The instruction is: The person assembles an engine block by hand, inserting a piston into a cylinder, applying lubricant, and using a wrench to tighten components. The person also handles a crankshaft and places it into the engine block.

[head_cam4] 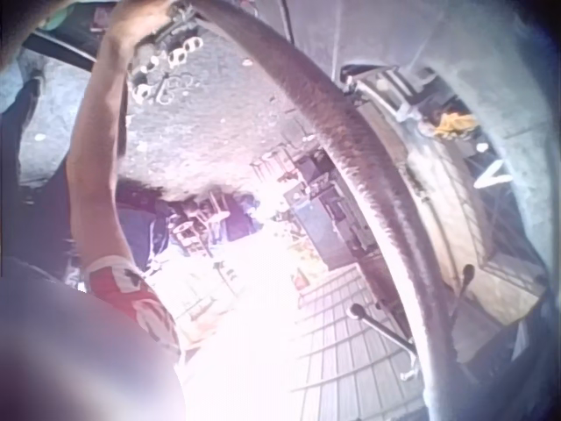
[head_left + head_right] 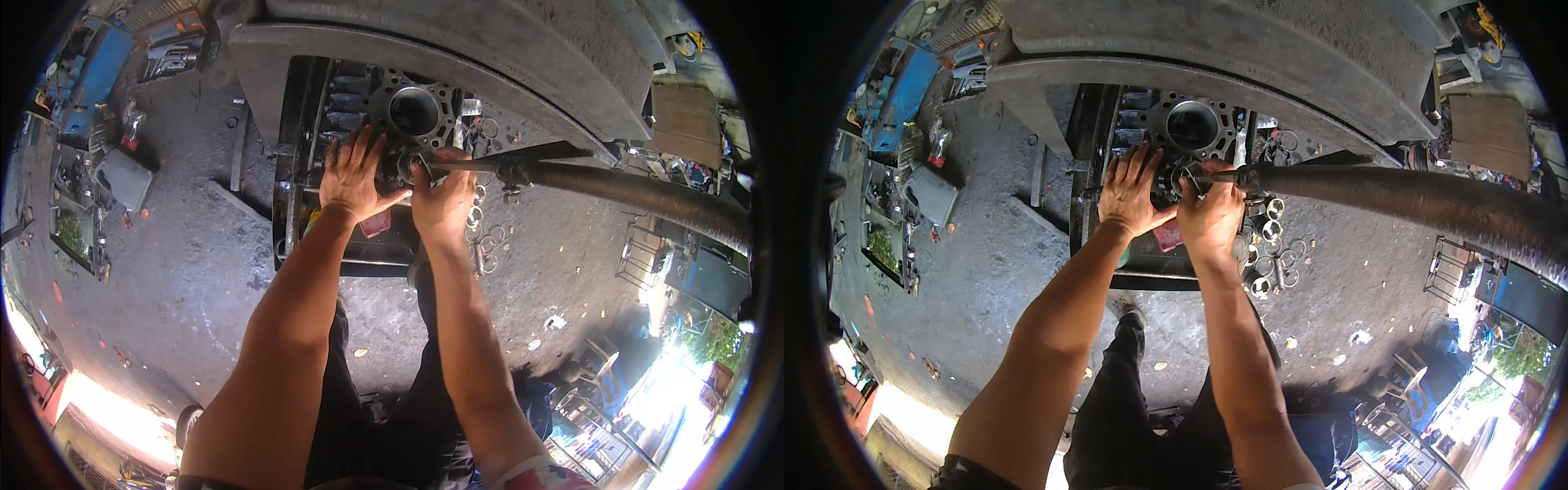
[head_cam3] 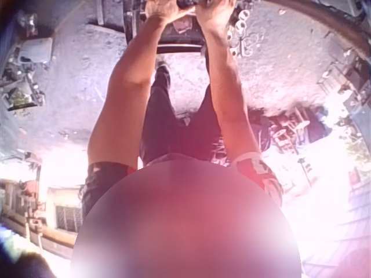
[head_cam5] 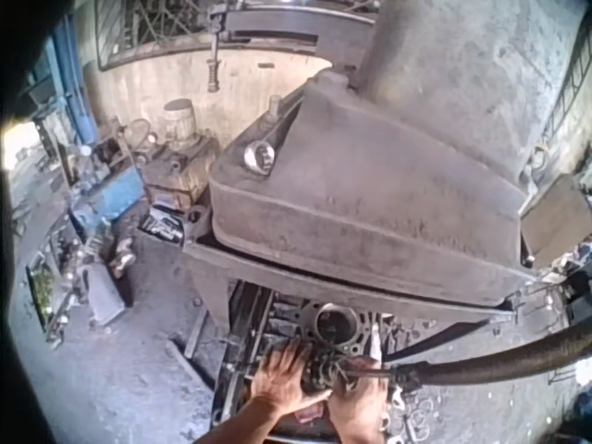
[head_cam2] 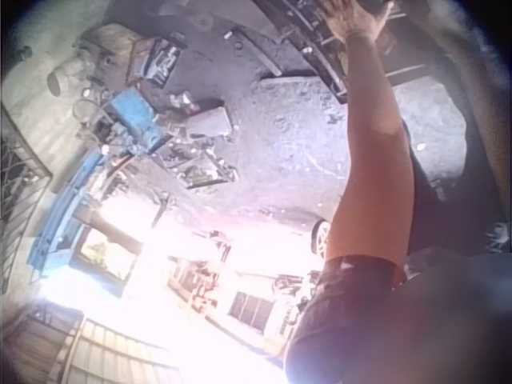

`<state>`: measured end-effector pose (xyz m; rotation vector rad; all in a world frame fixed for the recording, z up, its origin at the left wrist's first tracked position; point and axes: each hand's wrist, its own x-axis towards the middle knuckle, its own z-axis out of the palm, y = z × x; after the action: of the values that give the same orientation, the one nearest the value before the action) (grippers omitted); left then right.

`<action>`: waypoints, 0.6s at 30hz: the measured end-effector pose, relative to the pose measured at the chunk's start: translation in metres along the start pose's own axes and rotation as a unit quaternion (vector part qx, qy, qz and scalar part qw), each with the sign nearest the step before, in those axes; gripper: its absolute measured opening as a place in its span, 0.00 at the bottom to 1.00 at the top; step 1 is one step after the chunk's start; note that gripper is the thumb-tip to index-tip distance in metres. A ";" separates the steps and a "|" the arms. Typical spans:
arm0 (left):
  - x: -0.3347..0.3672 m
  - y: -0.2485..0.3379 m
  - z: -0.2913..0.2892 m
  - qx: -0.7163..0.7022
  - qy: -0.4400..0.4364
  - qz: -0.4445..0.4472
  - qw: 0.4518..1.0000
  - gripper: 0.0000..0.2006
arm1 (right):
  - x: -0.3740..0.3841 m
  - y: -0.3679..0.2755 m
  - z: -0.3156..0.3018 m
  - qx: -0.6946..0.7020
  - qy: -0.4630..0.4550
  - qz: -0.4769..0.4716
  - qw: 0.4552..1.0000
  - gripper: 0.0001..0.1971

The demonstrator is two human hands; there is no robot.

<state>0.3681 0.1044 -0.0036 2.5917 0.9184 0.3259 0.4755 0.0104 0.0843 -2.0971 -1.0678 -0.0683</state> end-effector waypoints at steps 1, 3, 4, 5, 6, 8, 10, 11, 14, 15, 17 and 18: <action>0.000 0.000 0.000 0.009 0.000 -0.001 1.000 0.55 | -0.001 0.000 0.001 -0.019 0.020 -0.007 1.000 0.21; 0.000 0.000 -0.001 0.012 -0.004 -0.003 1.000 0.55 | -0.002 0.001 0.003 -0.043 0.030 -0.056 0.997 0.19; 0.000 0.000 -0.001 0.007 -0.004 -0.002 1.000 0.55 | -0.002 0.001 0.003 -0.025 0.021 0.000 0.999 0.19; 0.001 0.001 -0.002 0.002 -0.006 0.000 1.000 0.55 | -0.002 0.002 0.003 -0.005 -0.004 0.030 1.000 0.20; 0.001 0.001 -0.002 0.004 -0.005 0.000 1.000 0.55 | -0.002 0.002 0.002 0.009 0.003 0.077 0.997 0.20; 0.000 0.001 -0.003 0.006 -0.022 -0.012 1.000 0.56 | -0.002 0.002 -0.001 0.013 -0.004 0.037 0.999 0.20; 0.000 0.001 -0.002 0.003 -0.001 -0.001 1.000 0.56 | 0.000 0.001 -0.002 0.002 -0.003 0.019 1.000 0.20; 0.000 0.001 -0.002 0.010 -0.006 -0.001 1.000 0.56 | 0.002 0.001 -0.005 -0.008 -0.024 0.032 0.999 0.22; -0.001 0.000 0.001 0.003 0.007 0.002 1.000 0.56 | 0.006 0.002 -0.012 -0.001 -0.066 0.002 0.998 0.25; -0.001 0.000 0.002 0.001 0.022 0.005 1.000 0.56 | 0.007 0.003 -0.013 0.017 -0.073 -0.017 0.997 0.27; -0.001 0.000 0.003 0.005 0.028 0.006 1.000 0.55 | 0.009 0.004 -0.013 0.021 -0.099 0.009 0.995 0.26; -0.001 0.000 0.003 0.003 0.031 0.009 0.999 0.55 | 0.009 0.004 -0.013 0.020 -0.105 0.035 0.994 0.25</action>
<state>0.3679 0.1033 -0.0064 2.6091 0.9197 0.4111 0.4882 0.0064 0.0943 -2.1379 -1.1067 0.2097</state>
